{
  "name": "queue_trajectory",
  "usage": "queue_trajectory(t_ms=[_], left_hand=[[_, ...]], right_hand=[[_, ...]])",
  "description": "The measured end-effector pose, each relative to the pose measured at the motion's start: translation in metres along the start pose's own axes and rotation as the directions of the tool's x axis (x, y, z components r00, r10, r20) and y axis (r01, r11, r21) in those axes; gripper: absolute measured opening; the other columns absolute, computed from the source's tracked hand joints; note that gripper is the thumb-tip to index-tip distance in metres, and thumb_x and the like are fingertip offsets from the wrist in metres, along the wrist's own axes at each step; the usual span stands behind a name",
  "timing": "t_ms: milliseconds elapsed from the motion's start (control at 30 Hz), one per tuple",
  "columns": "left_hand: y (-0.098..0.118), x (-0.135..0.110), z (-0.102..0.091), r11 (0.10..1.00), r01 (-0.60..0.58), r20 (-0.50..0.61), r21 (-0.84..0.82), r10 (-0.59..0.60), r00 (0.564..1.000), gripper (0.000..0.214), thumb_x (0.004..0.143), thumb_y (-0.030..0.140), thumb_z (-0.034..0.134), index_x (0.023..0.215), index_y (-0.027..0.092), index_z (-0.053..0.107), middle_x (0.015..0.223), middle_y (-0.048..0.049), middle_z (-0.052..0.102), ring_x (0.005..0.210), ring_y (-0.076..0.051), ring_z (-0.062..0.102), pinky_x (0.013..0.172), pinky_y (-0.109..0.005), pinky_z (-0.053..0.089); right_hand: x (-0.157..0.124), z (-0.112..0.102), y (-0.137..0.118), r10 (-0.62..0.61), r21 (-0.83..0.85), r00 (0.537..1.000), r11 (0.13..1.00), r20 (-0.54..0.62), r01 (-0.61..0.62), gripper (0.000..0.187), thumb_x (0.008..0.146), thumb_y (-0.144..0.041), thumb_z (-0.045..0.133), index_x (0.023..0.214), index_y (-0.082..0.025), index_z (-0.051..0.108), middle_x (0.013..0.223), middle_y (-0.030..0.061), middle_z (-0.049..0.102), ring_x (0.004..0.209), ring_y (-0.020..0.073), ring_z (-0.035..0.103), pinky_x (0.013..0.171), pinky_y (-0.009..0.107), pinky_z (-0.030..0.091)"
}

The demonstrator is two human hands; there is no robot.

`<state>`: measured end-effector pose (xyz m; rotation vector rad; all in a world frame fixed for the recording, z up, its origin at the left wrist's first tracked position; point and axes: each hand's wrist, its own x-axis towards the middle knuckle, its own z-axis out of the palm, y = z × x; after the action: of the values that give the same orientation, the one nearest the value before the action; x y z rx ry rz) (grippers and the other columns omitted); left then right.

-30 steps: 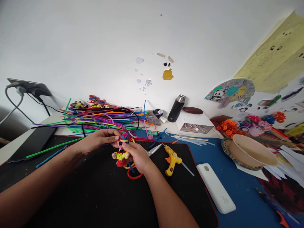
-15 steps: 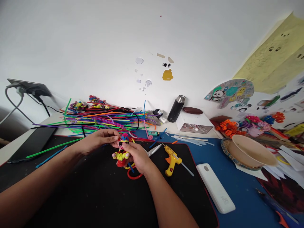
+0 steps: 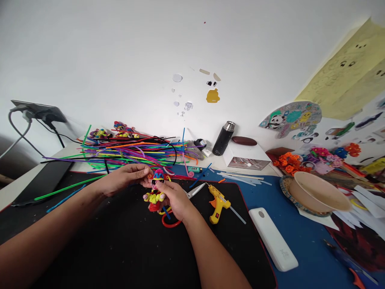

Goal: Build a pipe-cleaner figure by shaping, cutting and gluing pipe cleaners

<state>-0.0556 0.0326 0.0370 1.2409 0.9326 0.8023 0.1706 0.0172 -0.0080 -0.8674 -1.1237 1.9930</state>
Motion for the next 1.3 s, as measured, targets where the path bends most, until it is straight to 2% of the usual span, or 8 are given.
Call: queue_trajectory(t_ms=[167, 500, 733, 867, 1000, 1167, 1233, 1300], left_hand=[[-0.004, 0.001, -0.005, 0.995, 0.029, 0.016, -0.094, -0.027, 0.999, 0.046, 0.081, 0.06, 0.088, 0.089, 0.016, 0.079, 0.089, -0.0081, 0.078, 0.085, -0.02, 0.073, 0.083, -0.029, 0.058], [-0.007, 0.003, -0.003, 0.993, 0.029, 0.002, -0.113, -0.029, 1.0, 0.042, 0.08, 0.054, 0.092, 0.089, 0.015, 0.08, 0.088, -0.0077, 0.078, 0.082, -0.019, 0.072, 0.082, -0.029, 0.058], [-0.013, 0.003, -0.006, 0.985, 0.02, -0.034, -0.172, -0.026, 0.999, 0.051, 0.081, 0.063, 0.087, 0.093, 0.014, 0.081, 0.087, -0.0112, 0.08, 0.081, -0.02, 0.074, 0.079, -0.03, 0.059], [-0.013, 0.003, -0.009, 0.982, 0.025, -0.031, -0.189, -0.031, 0.999, 0.052, 0.081, 0.061, 0.088, 0.1, 0.013, 0.08, 0.091, -0.0135, 0.081, 0.081, -0.02, 0.074, 0.079, -0.03, 0.06], [-0.008, 0.001, -0.009, 0.982, 0.072, -0.003, -0.173, -0.073, 0.997, 0.048, 0.077, 0.053, 0.094, 0.101, 0.015, 0.079, 0.093, -0.0112, 0.08, 0.081, -0.018, 0.073, 0.08, -0.029, 0.06], [-0.004, -0.003, -0.004, 0.986, 0.126, 0.051, -0.11, -0.121, 0.991, 0.042, 0.075, 0.053, 0.095, 0.088, 0.017, 0.076, 0.08, -0.0021, 0.074, 0.072, -0.015, 0.07, 0.075, -0.027, 0.06], [-0.002, -0.005, -0.002, 0.987, 0.153, 0.101, -0.048, -0.147, 0.984, 0.043, 0.077, 0.056, 0.092, 0.083, 0.017, 0.075, 0.076, -0.0022, 0.074, 0.068, -0.016, 0.071, 0.072, -0.027, 0.06], [-0.001, -0.007, 0.0, 0.982, 0.183, 0.2, 0.043, -0.188, 0.962, 0.046, 0.082, 0.061, 0.087, 0.081, 0.016, 0.077, 0.073, -0.005, 0.075, 0.067, -0.018, 0.073, 0.069, -0.027, 0.059]], right_hand=[[0.001, 0.001, -0.001, -0.005, 0.007, 1.0, 1.0, 0.021, 0.005, 0.064, 0.078, -0.069, 0.086, 0.102, -0.011, 0.074, 0.075, 0.0069, 0.075, 0.058, 0.0192, 0.072, 0.047, 0.026, 0.055], [0.0, 0.001, -0.001, -0.012, 0.023, 0.999, 1.0, 0.042, 0.011, 0.061, 0.08, -0.067, 0.086, 0.101, -0.011, 0.074, 0.077, 0.0094, 0.078, 0.057, 0.0201, 0.074, 0.046, 0.023, 0.052], [0.0, -0.001, -0.001, -0.024, 0.029, 0.999, 0.999, 0.041, 0.023, 0.065, 0.082, -0.068, 0.084, 0.109, -0.01, 0.077, 0.08, 0.0109, 0.079, 0.054, 0.0176, 0.071, 0.045, 0.024, 0.052], [-0.001, -0.002, -0.002, -0.027, 0.049, 0.999, 0.998, 0.041, 0.025, 0.063, 0.084, -0.066, 0.084, 0.112, -0.01, 0.078, 0.08, 0.0103, 0.078, 0.053, 0.0173, 0.069, 0.046, 0.025, 0.053], [-0.001, -0.004, -0.003, -0.048, 0.098, 0.998, 0.994, 0.045, 0.044, 0.059, 0.087, -0.063, 0.081, 0.114, -0.01, 0.078, 0.08, 0.0088, 0.076, 0.059, 0.0184, 0.072, 0.049, 0.025, 0.054], [-0.002, -0.007, -0.007, -0.07, 0.175, 0.996, 0.983, 0.053, 0.06, 0.059, 0.089, -0.063, 0.079, 0.117, -0.011, 0.078, 0.079, 0.0074, 0.075, 0.057, 0.0172, 0.069, 0.044, 0.023, 0.048], [-0.002, -0.008, -0.008, -0.087, 0.199, 0.995, 0.977, 0.047, 0.076, 0.057, 0.09, -0.061, 0.078, 0.118, -0.012, 0.077, 0.079, 0.0074, 0.075, 0.058, 0.0176, 0.069, 0.043, 0.023, 0.047], [-0.001, -0.009, -0.009, -0.101, 0.216, 0.994, 0.972, 0.043, 0.09, 0.057, 0.091, -0.061, 0.078, 0.12, -0.011, 0.077, 0.08, 0.0081, 0.076, 0.06, 0.0184, 0.07, 0.043, 0.023, 0.047]])
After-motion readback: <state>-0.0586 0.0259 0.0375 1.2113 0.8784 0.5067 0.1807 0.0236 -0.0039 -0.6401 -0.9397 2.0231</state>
